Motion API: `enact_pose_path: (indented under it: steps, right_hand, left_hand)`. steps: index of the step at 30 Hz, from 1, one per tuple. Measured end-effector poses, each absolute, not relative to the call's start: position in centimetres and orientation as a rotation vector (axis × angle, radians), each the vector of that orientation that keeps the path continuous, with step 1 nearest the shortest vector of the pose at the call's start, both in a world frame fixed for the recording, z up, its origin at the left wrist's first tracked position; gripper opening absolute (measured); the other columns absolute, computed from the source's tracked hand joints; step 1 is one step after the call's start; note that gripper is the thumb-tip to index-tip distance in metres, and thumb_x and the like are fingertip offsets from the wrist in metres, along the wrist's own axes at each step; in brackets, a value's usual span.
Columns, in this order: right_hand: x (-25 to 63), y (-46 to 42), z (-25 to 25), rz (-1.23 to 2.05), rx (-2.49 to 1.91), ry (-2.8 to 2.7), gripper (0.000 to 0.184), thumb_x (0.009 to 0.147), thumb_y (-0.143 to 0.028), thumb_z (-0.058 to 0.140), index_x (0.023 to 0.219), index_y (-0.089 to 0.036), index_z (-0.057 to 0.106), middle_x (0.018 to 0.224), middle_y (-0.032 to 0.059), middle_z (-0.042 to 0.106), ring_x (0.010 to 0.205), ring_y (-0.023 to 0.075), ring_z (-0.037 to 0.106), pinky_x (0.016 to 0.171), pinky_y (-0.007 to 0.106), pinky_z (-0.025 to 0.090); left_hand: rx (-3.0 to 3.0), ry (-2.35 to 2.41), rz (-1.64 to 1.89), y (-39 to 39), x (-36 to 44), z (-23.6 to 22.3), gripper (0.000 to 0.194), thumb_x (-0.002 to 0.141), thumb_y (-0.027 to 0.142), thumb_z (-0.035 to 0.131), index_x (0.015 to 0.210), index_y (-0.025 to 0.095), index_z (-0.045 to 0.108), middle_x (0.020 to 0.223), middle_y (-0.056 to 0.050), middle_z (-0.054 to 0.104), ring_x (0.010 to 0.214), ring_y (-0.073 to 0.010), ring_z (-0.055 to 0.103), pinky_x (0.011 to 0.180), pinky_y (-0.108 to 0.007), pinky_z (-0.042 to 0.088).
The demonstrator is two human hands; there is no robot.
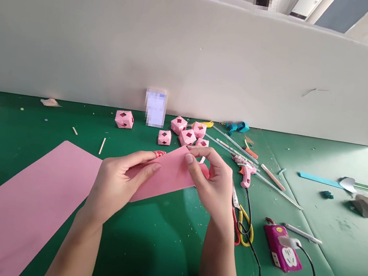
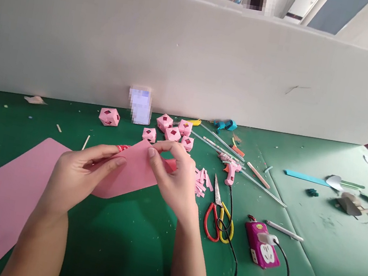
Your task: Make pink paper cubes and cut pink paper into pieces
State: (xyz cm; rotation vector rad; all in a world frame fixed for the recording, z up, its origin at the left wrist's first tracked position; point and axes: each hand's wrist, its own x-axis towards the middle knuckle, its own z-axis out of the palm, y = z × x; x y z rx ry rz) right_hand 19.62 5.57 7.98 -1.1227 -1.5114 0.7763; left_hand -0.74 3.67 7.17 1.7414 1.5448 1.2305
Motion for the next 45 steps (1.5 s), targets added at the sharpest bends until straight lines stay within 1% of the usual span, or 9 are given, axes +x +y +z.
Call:
enact_pose_path:
  steps: [4, 10, 17, 22, 25, 28, 35, 40, 45]
  right_hand:
    - [19.79, 5.40, 8.15, 0.788, -1.114, -1.523, 0.006, 0.098, -0.030, 0.068, 0.096, -0.027, 0.072, 0.099, -0.0007, 0.078, 0.096, 0.0168, 0.072, 0.085, 0.030, 0.056]
    - [20.09, 5.48, 8.23, 0.783, -1.104, -1.525, 0.008, 0.097, -0.033, 0.069, 0.094, -0.026, 0.072, 0.097, 0.0008, 0.077, 0.096, 0.0186, 0.071, 0.086, 0.031, 0.057]
    - [20.10, 5.39, 8.28, 0.792, -1.125, -1.527, 0.010, 0.097, -0.035, 0.070, 0.094, -0.026, 0.073, 0.098, 0.0017, 0.077, 0.097, 0.0200, 0.072, 0.084, 0.033, 0.059]
    - [19.98, 5.40, 8.16, 0.767, -1.076, -1.509, 0.007, 0.096, -0.034, 0.072, 0.098, -0.029, 0.076, 0.100, 0.0011, 0.079, 0.101, 0.0205, 0.073, 0.090, 0.036, 0.060]
    - [19.94, 5.42, 8.12, 0.741, -1.067, -1.498, 0.007, 0.096, -0.035, 0.072, 0.096, -0.030, 0.077, 0.101, 0.0015, 0.079, 0.107, 0.0227, 0.073, 0.096, 0.040, 0.059]
    - [19.98, 5.43, 8.12, 0.727, -1.059, -1.487, 0.006, 0.096, -0.034, 0.072, 0.094, -0.030, 0.076, 0.100, 0.0012, 0.079, 0.110, 0.0229, 0.072, 0.098, 0.041, 0.058]
    - [19.93, 5.39, 8.17, 0.735, -1.075, -1.478, 0.008, 0.096, -0.035, 0.071, 0.092, -0.029, 0.075, 0.101, 0.0022, 0.079, 0.109, 0.0232, 0.073, 0.098, 0.041, 0.059]
    - [19.95, 5.35, 8.11, 0.720, -1.092, -1.481, 0.010, 0.096, -0.037, 0.071, 0.092, -0.028, 0.075, 0.100, 0.0026, 0.079, 0.109, 0.0238, 0.073, 0.098, 0.042, 0.059]
    - [19.96, 5.38, 8.08, 0.720, -1.097, -1.482, 0.012, 0.096, -0.038, 0.070, 0.092, -0.028, 0.074, 0.102, 0.0033, 0.079, 0.110, 0.0241, 0.073, 0.096, 0.041, 0.060]
  left_hand:
    - [1.761, 1.531, 1.235, 3.67, -0.72, 7.16, 0.017, 0.093, 0.036, 0.074, 0.105, 0.030, 0.084, 0.107, 0.002, 0.084, 0.092, -0.0192, 0.081, 0.082, -0.025, 0.067]
    - [1.770, 1.522, 1.208, 3.64, -0.69, 7.24, 0.017, 0.092, 0.037, 0.076, 0.106, 0.030, 0.084, 0.107, 0.002, 0.084, 0.094, -0.0189, 0.081, 0.082, -0.023, 0.066]
    - [1.762, 1.493, 1.192, 3.59, -0.74, 7.34, 0.018, 0.094, 0.036, 0.074, 0.107, 0.030, 0.084, 0.109, 0.001, 0.084, 0.096, -0.0206, 0.081, 0.084, -0.027, 0.067]
    - [1.750, 1.518, 1.185, 3.56, -0.71, 7.37, 0.017, 0.093, 0.038, 0.075, 0.103, 0.029, 0.084, 0.108, 0.001, 0.084, 0.095, -0.0218, 0.081, 0.085, -0.029, 0.068]
    - [1.729, 1.504, 1.167, 3.49, -0.68, 7.40, 0.020, 0.092, 0.041, 0.076, 0.105, 0.029, 0.084, 0.107, 0.000, 0.084, 0.096, -0.0225, 0.081, 0.087, -0.030, 0.068]
    - [1.713, 1.494, 1.152, 3.47, -0.65, 7.45, 0.022, 0.091, 0.043, 0.076, 0.106, 0.029, 0.085, 0.107, 0.000, 0.084, 0.097, -0.0228, 0.081, 0.088, -0.030, 0.068]
    - [1.709, 1.498, 1.151, 3.44, -0.59, 7.45, 0.021, 0.091, 0.043, 0.077, 0.106, 0.029, 0.084, 0.107, 0.000, 0.084, 0.097, -0.0220, 0.081, 0.088, -0.029, 0.067]
    - [1.710, 1.495, 1.140, 3.35, -0.64, 7.56, 0.023, 0.091, 0.044, 0.076, 0.105, 0.029, 0.085, 0.107, -0.001, 0.084, 0.097, -0.0236, 0.081, 0.088, -0.031, 0.068]
    - [1.727, 1.484, 1.153, 3.34, -0.68, 7.55, 0.021, 0.091, 0.043, 0.076, 0.105, 0.030, 0.084, 0.107, 0.001, 0.084, 0.097, -0.0218, 0.081, 0.087, -0.028, 0.067]
